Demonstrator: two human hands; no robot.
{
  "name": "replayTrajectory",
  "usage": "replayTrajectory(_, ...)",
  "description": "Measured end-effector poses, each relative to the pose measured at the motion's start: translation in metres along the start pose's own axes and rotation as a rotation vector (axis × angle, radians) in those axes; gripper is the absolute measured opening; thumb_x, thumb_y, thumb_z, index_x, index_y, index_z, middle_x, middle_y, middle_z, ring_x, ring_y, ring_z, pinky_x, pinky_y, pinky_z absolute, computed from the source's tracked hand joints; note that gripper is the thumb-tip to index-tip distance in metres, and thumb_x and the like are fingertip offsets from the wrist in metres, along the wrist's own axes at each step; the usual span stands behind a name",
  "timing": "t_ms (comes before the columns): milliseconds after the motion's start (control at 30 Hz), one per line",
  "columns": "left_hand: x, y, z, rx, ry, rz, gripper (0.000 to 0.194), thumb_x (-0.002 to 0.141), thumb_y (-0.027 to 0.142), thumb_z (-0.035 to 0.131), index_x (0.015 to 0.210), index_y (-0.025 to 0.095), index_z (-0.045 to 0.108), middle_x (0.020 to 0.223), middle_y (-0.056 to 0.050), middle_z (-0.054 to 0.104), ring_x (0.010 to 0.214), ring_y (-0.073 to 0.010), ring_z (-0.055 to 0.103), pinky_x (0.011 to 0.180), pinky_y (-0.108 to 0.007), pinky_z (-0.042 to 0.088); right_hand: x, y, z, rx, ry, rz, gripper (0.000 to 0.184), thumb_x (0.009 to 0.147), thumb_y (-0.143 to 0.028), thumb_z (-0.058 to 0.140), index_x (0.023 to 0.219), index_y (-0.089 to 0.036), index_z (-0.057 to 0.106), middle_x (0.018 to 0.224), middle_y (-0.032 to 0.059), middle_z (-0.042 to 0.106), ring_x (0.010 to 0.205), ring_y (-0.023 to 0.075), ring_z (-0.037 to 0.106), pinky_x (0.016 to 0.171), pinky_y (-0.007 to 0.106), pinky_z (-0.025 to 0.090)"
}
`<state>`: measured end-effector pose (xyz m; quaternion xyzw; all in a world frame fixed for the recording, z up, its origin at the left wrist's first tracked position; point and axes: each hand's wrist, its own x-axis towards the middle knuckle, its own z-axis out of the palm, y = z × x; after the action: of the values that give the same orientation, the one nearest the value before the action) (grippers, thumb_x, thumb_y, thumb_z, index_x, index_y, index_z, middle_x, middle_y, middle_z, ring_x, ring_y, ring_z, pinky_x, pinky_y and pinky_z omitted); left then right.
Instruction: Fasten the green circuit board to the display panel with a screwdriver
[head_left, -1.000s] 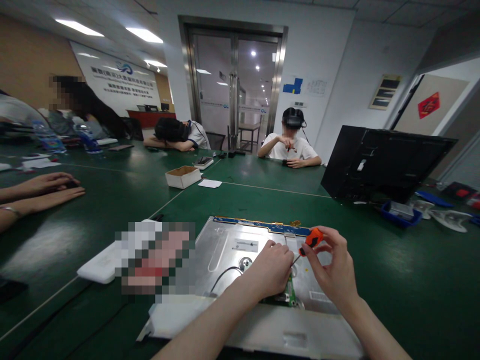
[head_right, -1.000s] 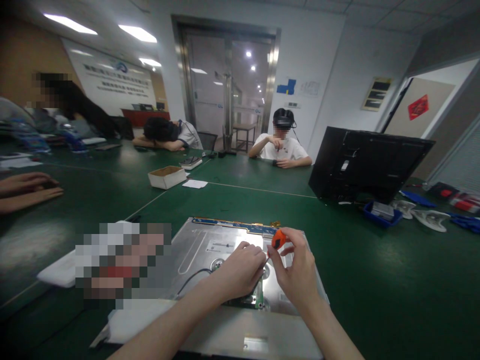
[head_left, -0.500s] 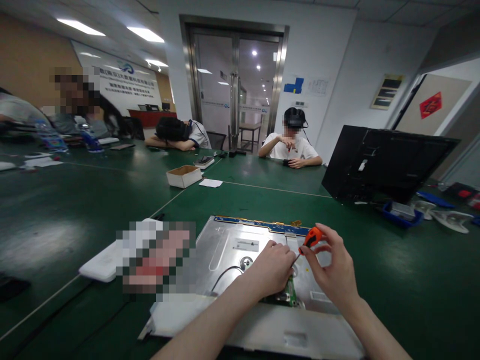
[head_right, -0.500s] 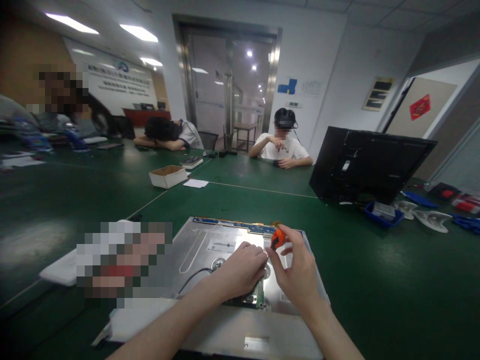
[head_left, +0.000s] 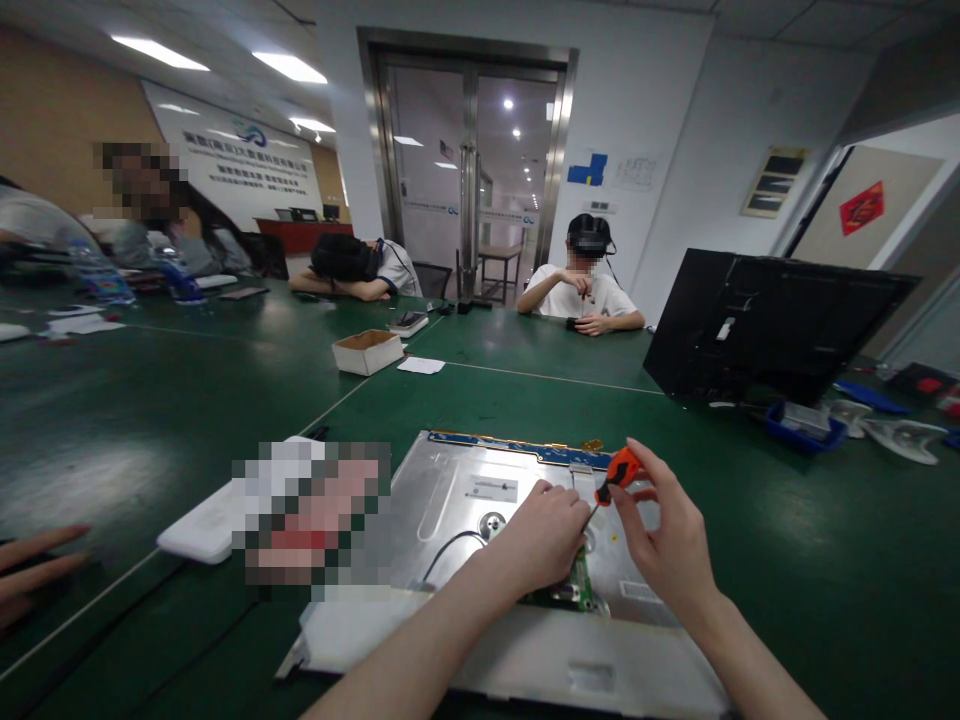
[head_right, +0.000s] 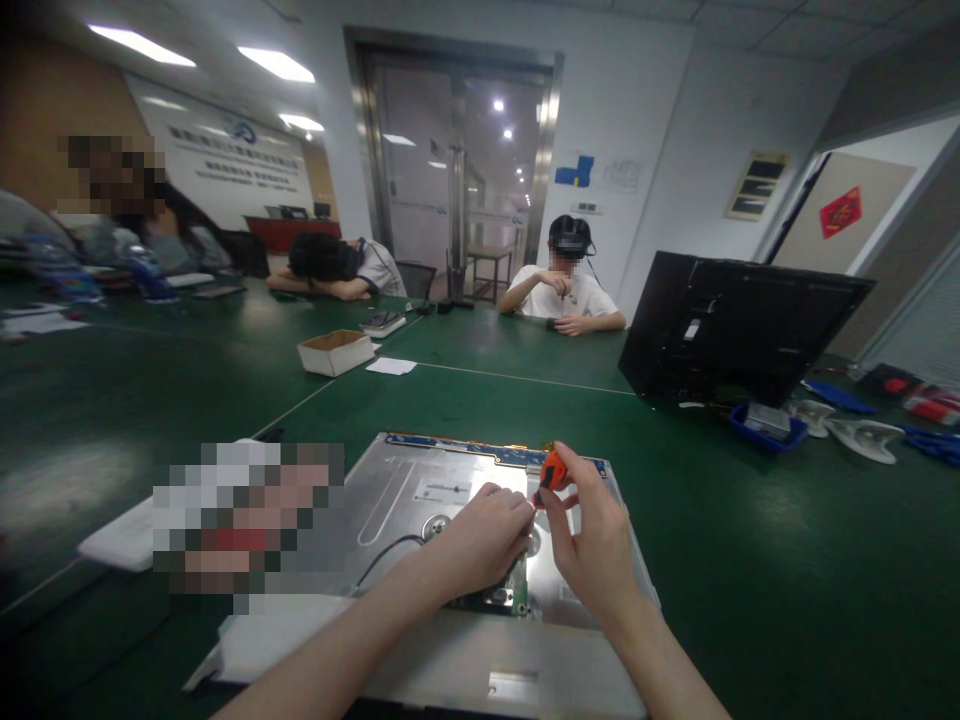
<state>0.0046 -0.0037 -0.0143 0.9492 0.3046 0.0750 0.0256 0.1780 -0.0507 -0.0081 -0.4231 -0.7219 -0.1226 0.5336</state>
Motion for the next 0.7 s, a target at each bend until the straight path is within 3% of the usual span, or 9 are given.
replayTrajectory(267, 0.004, -0.0025, 0.0088, 0.006, 0.008, -0.005, 0.006, 0.104, 0.017, 0.067, 0.109, 0.017, 0.07, 0.108, -0.012, 0.079, 0.105, -0.0301, 0.074, 0.095, -0.041, 0.05, -0.0006, 0.0028, -0.0012, -0.012, -0.005, -0.008, 0.049, 0.106, -0.018, 0.064, 0.153, -0.032, 0.055, 0.109, 0.006, 0.073, 0.076, 0.0182, 0.073, 0.059, 0.03, 0.066)
replayTrajectory(700, 0.0037, -0.0022, 0.0026, 0.021, -0.009, -0.012, 0.002, 0.105, 0.019, 0.068, 0.105, 0.017, 0.069, 0.105, -0.01, 0.078, 0.102, -0.0288, 0.074, 0.092, -0.039, 0.049, 0.0012, -0.0009, -0.0015, 0.002, 0.02, -0.01, 0.055, 0.108, -0.017, 0.06, 0.16, -0.032, 0.051, 0.104, 0.0049, 0.076, 0.07, 0.0176, 0.073, 0.054, 0.028, 0.064)
